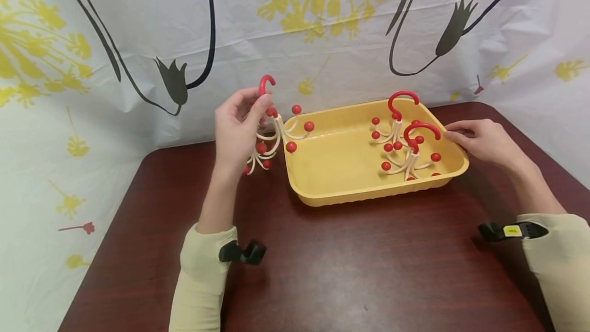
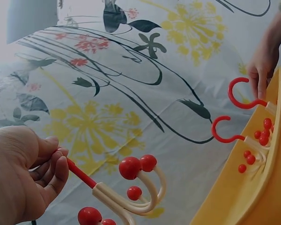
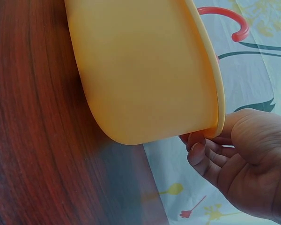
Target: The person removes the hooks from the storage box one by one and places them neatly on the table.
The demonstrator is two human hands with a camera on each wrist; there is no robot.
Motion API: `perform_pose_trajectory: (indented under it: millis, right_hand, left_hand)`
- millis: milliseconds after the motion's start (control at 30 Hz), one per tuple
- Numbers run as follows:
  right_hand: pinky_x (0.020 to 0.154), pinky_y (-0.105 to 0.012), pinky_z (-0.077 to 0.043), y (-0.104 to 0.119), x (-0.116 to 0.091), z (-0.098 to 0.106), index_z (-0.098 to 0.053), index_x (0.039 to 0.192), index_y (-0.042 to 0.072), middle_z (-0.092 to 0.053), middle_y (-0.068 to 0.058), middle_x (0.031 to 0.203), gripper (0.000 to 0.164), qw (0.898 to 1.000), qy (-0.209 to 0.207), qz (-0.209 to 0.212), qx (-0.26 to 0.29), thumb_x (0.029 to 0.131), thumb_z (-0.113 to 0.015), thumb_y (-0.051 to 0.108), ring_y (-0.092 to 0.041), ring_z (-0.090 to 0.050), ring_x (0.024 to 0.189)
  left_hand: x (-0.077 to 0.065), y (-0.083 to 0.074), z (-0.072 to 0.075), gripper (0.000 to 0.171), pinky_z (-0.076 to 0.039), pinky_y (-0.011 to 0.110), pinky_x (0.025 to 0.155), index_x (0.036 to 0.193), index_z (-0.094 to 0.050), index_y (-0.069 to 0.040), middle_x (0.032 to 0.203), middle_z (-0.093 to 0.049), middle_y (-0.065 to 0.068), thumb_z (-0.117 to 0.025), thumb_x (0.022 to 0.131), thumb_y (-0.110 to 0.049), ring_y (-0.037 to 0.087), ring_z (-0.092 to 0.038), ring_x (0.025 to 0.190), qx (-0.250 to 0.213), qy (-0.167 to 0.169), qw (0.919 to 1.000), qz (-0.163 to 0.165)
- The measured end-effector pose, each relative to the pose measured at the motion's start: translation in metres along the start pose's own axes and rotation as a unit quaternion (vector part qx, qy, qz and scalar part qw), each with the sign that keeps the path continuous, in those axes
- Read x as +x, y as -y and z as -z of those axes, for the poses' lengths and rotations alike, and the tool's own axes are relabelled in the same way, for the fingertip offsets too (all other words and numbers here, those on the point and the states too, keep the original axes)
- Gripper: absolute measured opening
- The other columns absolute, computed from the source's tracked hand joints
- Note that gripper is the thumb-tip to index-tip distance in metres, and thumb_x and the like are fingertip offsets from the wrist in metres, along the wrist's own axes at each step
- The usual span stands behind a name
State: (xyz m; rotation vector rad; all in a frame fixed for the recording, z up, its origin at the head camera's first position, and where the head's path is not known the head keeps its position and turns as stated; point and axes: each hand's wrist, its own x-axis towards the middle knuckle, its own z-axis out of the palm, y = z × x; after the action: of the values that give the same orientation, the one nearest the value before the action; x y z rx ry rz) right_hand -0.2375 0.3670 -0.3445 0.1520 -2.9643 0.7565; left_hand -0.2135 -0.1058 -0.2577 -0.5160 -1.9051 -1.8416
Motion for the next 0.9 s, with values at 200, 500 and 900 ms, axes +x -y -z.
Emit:
perform_pose_trajectory:
  millis: [200, 500, 900]
  right_hand:
    - [0.059, -0.031, -0.044, -0.001, 0.001, 0.001, -0.065, 0.123, -0.008, -0.065, -0.031, 0.109, 0.051, 1.0, 0.0, 0.002, -0.003, 0.101, -0.06, 0.039, -0.036, -0.053, 0.089]
    - [0.059, -0.031, -0.045, 0.0, 0.0, 0.0, -0.065, 0.122, -0.008, -0.065, -0.031, 0.11, 0.052, 1.0, -0.001, 0.002, -0.002, 0.101, -0.06, 0.04, -0.036, -0.054, 0.087]
    - [0.059, -0.031, -0.045, 0.0, 0.0, 0.0, -0.065, 0.124, -0.007, -0.065, -0.03, 0.11, 0.052, 1.0, 0.002, -0.005, 0.002, 0.102, -0.06, 0.039, -0.034, -0.054, 0.086]
  left_hand:
    - [-0.002, -0.004, 0.017, 0.019, -0.051, 0.024, 0.062, 0.108, -0.071, 0.003, 0.092, -0.067, 0.023, -0.072, 0.094, -0.01, 0.023, -0.055, 0.069, -0.002, -0.025, 0.9996, -0.011]
    - [-0.006, -0.003, 0.04, 0.018, -0.051, 0.023, 0.06, 0.107, -0.072, 0.004, 0.087, -0.07, 0.012, -0.073, 0.093, -0.007, 0.02, -0.056, 0.065, 0.015, -0.054, 0.9982, -0.02]
    - [-0.006, -0.008, 0.066, 0.016, -0.051, 0.022, 0.066, 0.107, -0.074, -0.001, 0.089, -0.072, 0.007, -0.074, 0.093, -0.008, 0.021, -0.057, 0.069, 0.044, -0.081, 0.9956, -0.02]
